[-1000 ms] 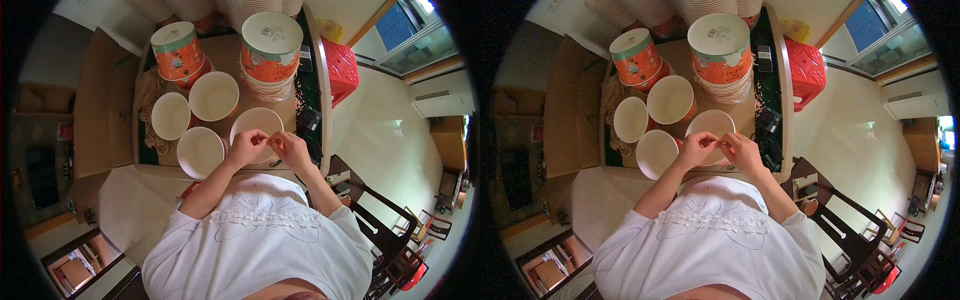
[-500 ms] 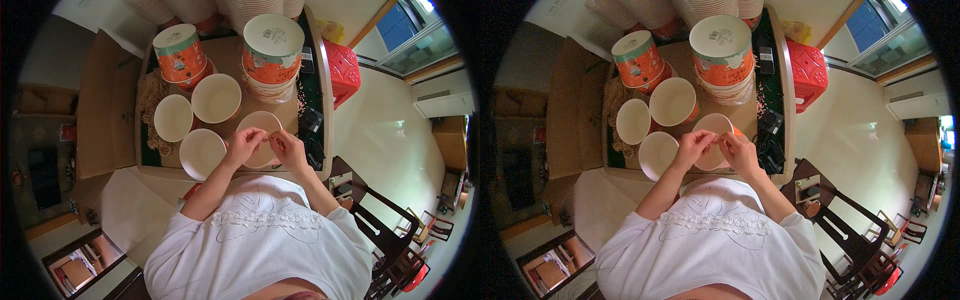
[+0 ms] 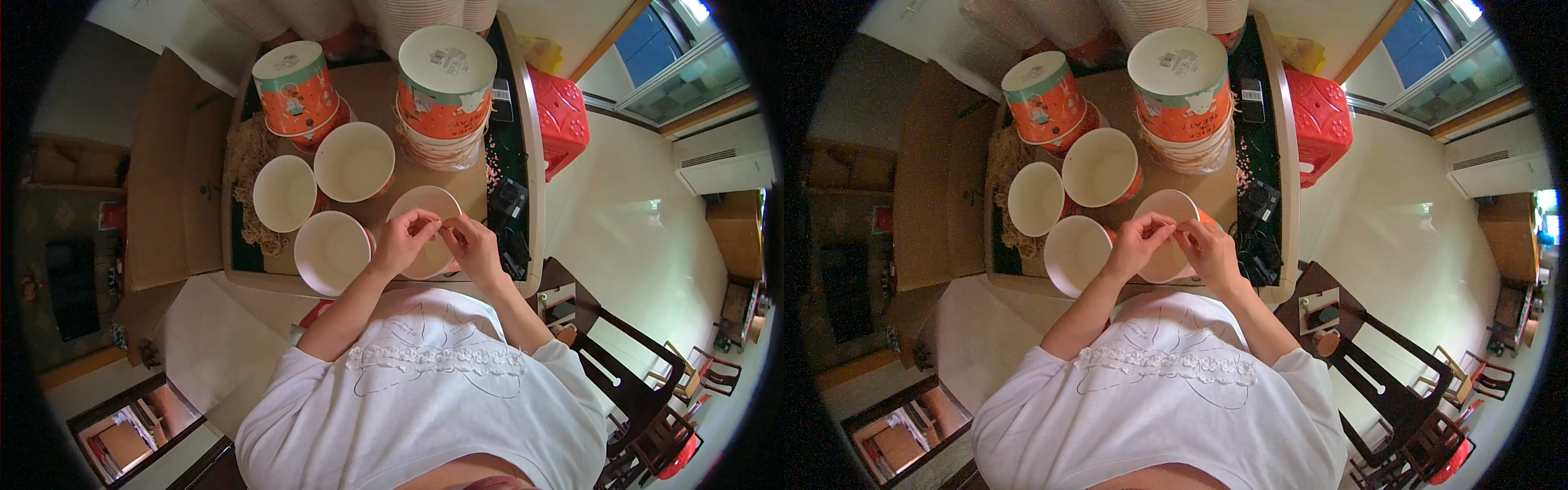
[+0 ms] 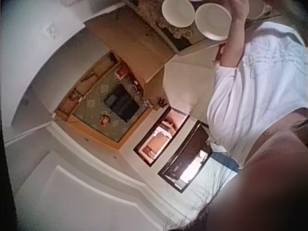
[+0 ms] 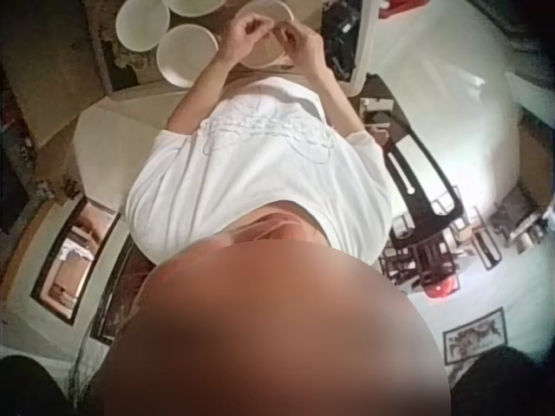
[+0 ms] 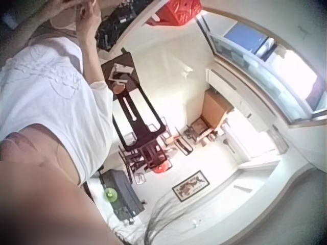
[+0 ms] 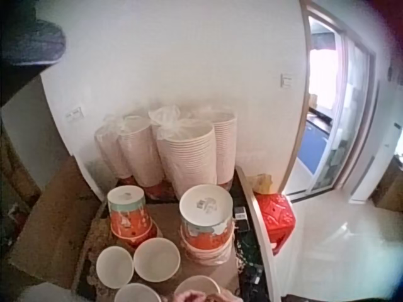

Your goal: Manually filling paper bowls with materials and stacking them.

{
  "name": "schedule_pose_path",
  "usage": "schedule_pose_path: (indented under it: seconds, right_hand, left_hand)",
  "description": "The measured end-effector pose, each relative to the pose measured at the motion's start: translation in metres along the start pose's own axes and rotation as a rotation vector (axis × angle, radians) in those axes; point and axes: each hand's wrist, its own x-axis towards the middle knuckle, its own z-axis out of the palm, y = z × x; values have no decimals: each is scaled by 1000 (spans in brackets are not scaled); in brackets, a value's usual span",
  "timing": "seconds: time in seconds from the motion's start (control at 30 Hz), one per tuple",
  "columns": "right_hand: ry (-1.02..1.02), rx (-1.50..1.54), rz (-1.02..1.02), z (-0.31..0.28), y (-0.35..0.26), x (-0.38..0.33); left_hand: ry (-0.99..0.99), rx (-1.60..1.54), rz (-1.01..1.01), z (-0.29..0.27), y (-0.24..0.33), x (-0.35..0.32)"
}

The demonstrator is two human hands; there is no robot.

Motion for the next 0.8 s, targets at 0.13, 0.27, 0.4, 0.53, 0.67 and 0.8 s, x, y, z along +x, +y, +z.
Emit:
schedule_pose_path:
  seconds: [0.13,0.27,0.4,0.53,0.67,0.8]
  right_hand:
    - [35,23,-103,0,2,-2]
    - [-21,20,17,-4,-6,-2]
    - [-17,-25,-52,-5,-5,-1]
    - [30,-41,-134,-6,1,0]
    - [-3,37,54,-14,1,2]
    - [9,100,58,-10,-1,3]
  left_hand:
    - [20,51,11,-5,7,-2]
    - [11,76,51,-2,14,-4]
    - [7,243,102,0,18,-6]
    - [43,344,108,-5,17,-6]
    - [119,287,155,-19,13,-1]
    - [44,190,72,-19,21,-1]
